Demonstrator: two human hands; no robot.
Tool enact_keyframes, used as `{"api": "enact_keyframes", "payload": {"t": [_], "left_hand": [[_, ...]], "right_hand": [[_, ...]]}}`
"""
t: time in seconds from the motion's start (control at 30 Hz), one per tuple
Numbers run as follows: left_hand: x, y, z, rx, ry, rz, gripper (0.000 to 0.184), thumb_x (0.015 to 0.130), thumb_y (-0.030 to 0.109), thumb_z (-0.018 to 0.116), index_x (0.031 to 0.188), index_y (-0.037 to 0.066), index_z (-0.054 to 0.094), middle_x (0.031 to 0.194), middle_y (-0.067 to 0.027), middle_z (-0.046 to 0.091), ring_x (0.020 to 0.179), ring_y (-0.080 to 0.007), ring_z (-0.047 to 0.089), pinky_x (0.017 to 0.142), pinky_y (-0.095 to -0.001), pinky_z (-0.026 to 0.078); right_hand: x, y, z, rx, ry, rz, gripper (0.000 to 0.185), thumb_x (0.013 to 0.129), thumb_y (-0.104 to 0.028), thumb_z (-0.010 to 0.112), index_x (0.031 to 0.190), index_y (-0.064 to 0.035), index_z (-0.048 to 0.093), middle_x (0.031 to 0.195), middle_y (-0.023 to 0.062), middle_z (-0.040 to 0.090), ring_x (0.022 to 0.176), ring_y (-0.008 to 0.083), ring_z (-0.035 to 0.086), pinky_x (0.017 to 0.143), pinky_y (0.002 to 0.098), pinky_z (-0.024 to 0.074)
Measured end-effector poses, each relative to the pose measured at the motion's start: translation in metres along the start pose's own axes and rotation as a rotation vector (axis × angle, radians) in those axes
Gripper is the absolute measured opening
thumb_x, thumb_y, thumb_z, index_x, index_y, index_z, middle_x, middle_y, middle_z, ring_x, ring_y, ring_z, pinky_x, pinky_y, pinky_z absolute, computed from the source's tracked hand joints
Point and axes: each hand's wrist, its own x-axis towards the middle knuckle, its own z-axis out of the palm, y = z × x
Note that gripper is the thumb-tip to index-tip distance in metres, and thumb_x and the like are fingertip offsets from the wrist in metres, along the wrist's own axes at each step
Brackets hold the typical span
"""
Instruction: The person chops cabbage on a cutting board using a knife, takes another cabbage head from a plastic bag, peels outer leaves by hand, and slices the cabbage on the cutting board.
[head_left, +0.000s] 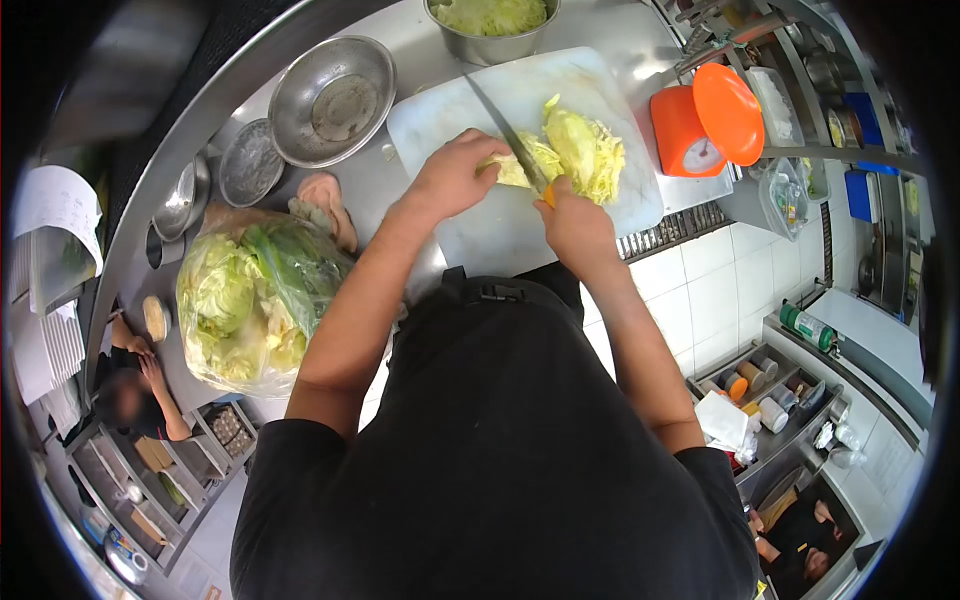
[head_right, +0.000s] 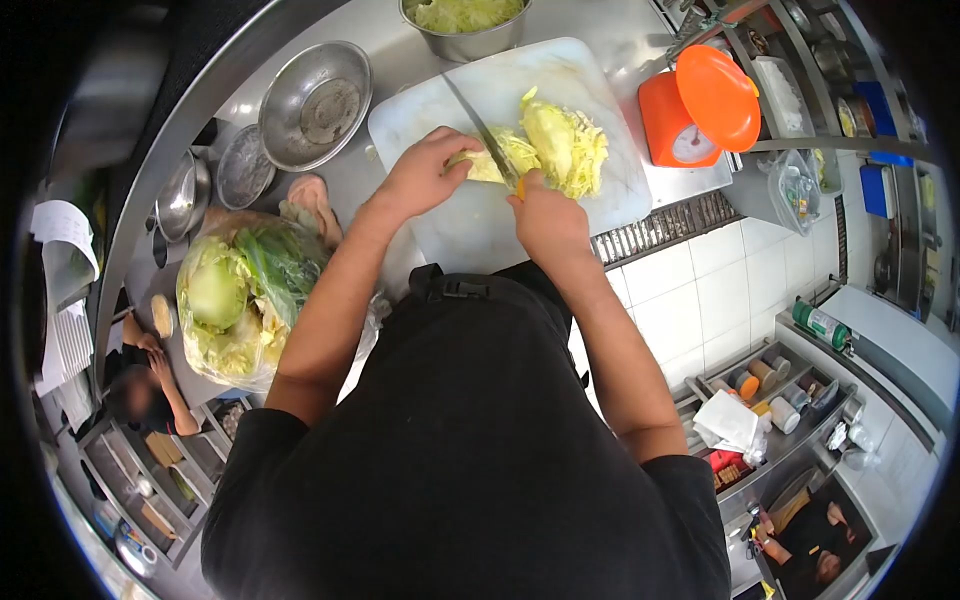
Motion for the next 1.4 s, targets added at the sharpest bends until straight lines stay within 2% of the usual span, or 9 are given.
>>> {"api": "enact_keyframes", "payload": {"t": [0.17, 0.37, 0.5, 0.67, 0.77, 0.87, 1.07, 1.4], "left_hand": [[0.005, -0.006, 0.004, -0.056, -0.005, 0.043, 0.029, 0.096, 0.005, 0.071, 0.124, 0.01, 0.072, 0.119, -0.0108, 0.07, 0.111, -0.0286, 0.071, 0.096, -0.0384, 0.058], [0.013, -0.013, 0.001, 0.022, -0.023, 0.061, 0.026, 0.095, 0.007, 0.073, 0.121, 0.009, 0.073, 0.118, -0.0116, 0.071, 0.111, -0.0288, 0.071, 0.094, -0.0385, 0.059], [0.011, -0.011, 0.002, -0.028, -0.009, 0.032, 0.024, 0.095, 0.008, 0.074, 0.119, 0.008, 0.073, 0.117, -0.0118, 0.071, 0.11, -0.0289, 0.071, 0.093, -0.0389, 0.059], [0.008, -0.008, 0.003, -0.022, 0.001, 0.019, 0.023, 0.095, 0.008, 0.074, 0.119, 0.008, 0.073, 0.117, -0.0119, 0.07, 0.108, -0.0287, 0.071, 0.093, -0.0386, 0.06], [0.005, -0.01, 0.006, -0.048, 0.044, -0.003, 0.024, 0.094, 0.009, 0.075, 0.118, 0.009, 0.073, 0.116, -0.0116, 0.069, 0.107, -0.0285, 0.07, 0.093, -0.0385, 0.06], [0.002, -0.008, 0.007, -0.065, 0.064, -0.028, 0.026, 0.093, 0.009, 0.077, 0.119, 0.009, 0.073, 0.114, -0.011, 0.068, 0.103, -0.0282, 0.07, 0.09, -0.0389, 0.059], [0.002, -0.01, 0.011, 0.004, 0.082, -0.002, 0.026, 0.093, 0.01, 0.077, 0.119, 0.01, 0.073, 0.109, -0.0101, 0.066, 0.092, -0.0281, 0.067, 0.084, -0.0393, 0.057], [0.001, -0.014, 0.008, -0.041, 0.091, 0.028, 0.028, 0.093, 0.01, 0.078, 0.12, 0.01, 0.072, 0.109, -0.01, 0.067, 0.09, -0.0277, 0.067, 0.083, -0.0388, 0.056]], "right_hand": [[-0.035, -0.005, -0.025, -0.071, 0.02, -0.007, 0.035, 0.106, -0.031, 0.064, 0.114, 0.0008, 0.053, 0.083, 0.0262, 0.074, 0.081, 0.0468, 0.075, 0.072, 0.0559, 0.0587], [-0.057, -0.004, -0.023, -0.113, -0.01, -0.013, 0.031, 0.106, -0.028, 0.066, 0.11, -0.0013, 0.051, 0.077, 0.0233, 0.073, 0.075, 0.0447, 0.075, 0.067, 0.0531, 0.0595], [-0.047, -0.008, -0.012, -0.111, -0.012, 0.003, 0.031, 0.106, -0.028, 0.066, 0.111, -0.0013, 0.051, 0.079, 0.0234, 0.074, 0.077, 0.0443, 0.075, 0.068, 0.0531, 0.06], [0.009, 0.001, 0.036, -0.064, 0.006, 0.028, 0.033, 0.106, -0.03, 0.065, 0.115, -0.0007, 0.052, 0.085, 0.0251, 0.075, 0.083, 0.0452, 0.075, 0.074, 0.0544, 0.0598], [0.009, -0.001, 0.021, -0.071, -0.014, -0.015, 0.035, 0.106, -0.031, 0.064, 0.117, -0.0002, 0.053, 0.088, 0.0259, 0.075, 0.085, 0.0458, 0.075, 0.077, 0.0556, 0.0592], [-0.012, -0.002, 0.003, -0.072, 0.025, -0.033, 0.034, 0.107, -0.031, 0.063, 0.115, -0.0004, 0.052, 0.086, 0.0261, 0.075, 0.084, 0.0461, 0.075, 0.075, 0.0562, 0.0589], [-0.054, -0.014, -0.028, -0.091, -0.066, 0.027, 0.031, 0.107, -0.029, 0.064, 0.111, -0.001, 0.051, 0.082, 0.0255, 0.074, 0.08, 0.0479, 0.074, 0.073, 0.0577, 0.0578], [0.01, 0.003, 0.034, -0.065, 0.046, -0.062, 0.036, 0.105, -0.032, 0.065, 0.118, 0.0002, 0.054, 0.082, 0.0247, 0.074, 0.081, 0.0461, 0.075, 0.072, 0.055, 0.0587]]}}
